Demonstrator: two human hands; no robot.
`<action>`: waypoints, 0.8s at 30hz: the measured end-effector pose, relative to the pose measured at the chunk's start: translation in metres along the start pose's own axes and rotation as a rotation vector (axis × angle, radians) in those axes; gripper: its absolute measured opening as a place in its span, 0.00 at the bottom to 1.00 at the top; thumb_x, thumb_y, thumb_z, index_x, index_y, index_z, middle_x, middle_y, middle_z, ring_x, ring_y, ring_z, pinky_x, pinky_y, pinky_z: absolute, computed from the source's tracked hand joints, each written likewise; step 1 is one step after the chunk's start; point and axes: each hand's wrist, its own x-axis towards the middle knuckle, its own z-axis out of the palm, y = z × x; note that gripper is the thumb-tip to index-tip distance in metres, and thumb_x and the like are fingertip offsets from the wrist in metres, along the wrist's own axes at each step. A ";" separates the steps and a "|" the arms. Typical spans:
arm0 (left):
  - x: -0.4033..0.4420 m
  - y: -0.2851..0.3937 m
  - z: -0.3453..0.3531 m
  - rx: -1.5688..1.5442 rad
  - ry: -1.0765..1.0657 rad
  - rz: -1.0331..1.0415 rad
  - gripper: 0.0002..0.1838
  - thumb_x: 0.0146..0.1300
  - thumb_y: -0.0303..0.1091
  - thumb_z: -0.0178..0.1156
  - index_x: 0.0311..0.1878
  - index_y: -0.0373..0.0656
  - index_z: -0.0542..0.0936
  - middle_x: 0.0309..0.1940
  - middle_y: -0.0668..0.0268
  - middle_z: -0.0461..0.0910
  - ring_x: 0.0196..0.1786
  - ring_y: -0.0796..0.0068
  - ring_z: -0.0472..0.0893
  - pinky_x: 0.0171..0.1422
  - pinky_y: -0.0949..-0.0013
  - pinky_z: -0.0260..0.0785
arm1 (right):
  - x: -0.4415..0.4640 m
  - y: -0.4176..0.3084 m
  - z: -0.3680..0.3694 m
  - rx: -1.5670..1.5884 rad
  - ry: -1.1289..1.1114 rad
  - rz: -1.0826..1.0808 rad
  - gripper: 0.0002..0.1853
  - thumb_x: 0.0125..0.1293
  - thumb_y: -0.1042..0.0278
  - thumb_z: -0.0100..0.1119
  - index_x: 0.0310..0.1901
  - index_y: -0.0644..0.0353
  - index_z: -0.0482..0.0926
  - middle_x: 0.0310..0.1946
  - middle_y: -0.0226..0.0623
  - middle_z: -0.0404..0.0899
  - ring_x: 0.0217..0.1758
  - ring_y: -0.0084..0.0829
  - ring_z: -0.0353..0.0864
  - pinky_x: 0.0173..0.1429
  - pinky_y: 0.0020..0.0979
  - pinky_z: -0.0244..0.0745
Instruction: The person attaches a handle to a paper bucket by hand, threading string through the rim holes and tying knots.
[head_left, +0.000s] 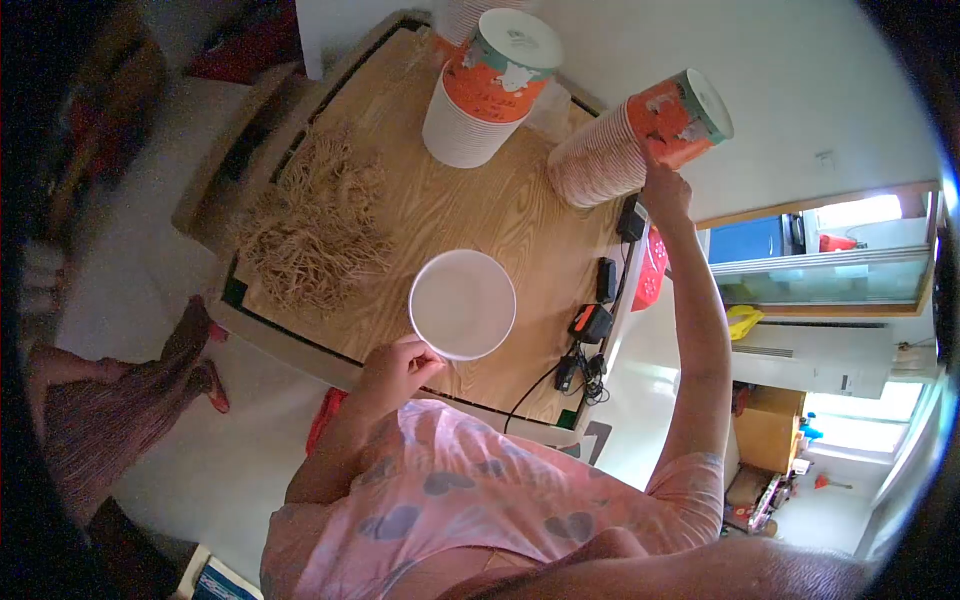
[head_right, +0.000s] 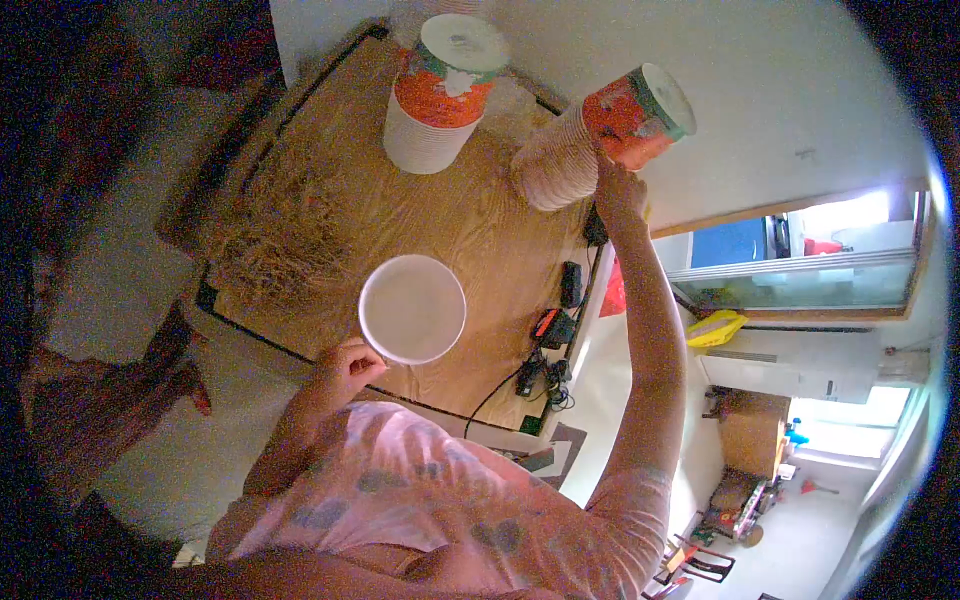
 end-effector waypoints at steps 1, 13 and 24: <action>0.001 -0.001 0.000 -0.013 0.013 0.003 0.07 0.54 0.31 0.63 0.31 0.37 0.79 0.27 0.59 0.78 0.27 0.69 0.78 0.32 0.69 0.69 | 0.008 0.008 -0.001 0.003 0.171 -0.065 0.24 0.62 0.66 0.48 0.61 0.43 0.65 0.38 0.44 0.77 0.37 0.44 0.79 0.37 0.45 0.75; 0.010 -0.011 -0.002 0.005 0.020 -0.039 0.06 0.54 0.30 0.63 0.31 0.38 0.79 0.27 0.60 0.78 0.26 0.69 0.79 0.32 0.69 0.70 | 0.051 0.057 -0.071 0.336 0.265 0.211 0.14 0.64 0.57 0.49 0.49 0.48 0.75 0.45 0.40 0.73 0.46 0.47 0.76 0.49 0.44 0.72; 0.013 -0.009 -0.004 0.055 -0.013 -0.068 0.07 0.55 0.32 0.63 0.32 0.38 0.79 0.27 0.60 0.79 0.27 0.66 0.80 0.33 0.67 0.70 | 0.002 -0.030 0.006 0.062 0.038 0.115 0.34 0.59 0.71 0.47 0.69 0.53 0.51 0.39 0.48 0.77 0.33 0.49 0.80 0.37 0.47 0.76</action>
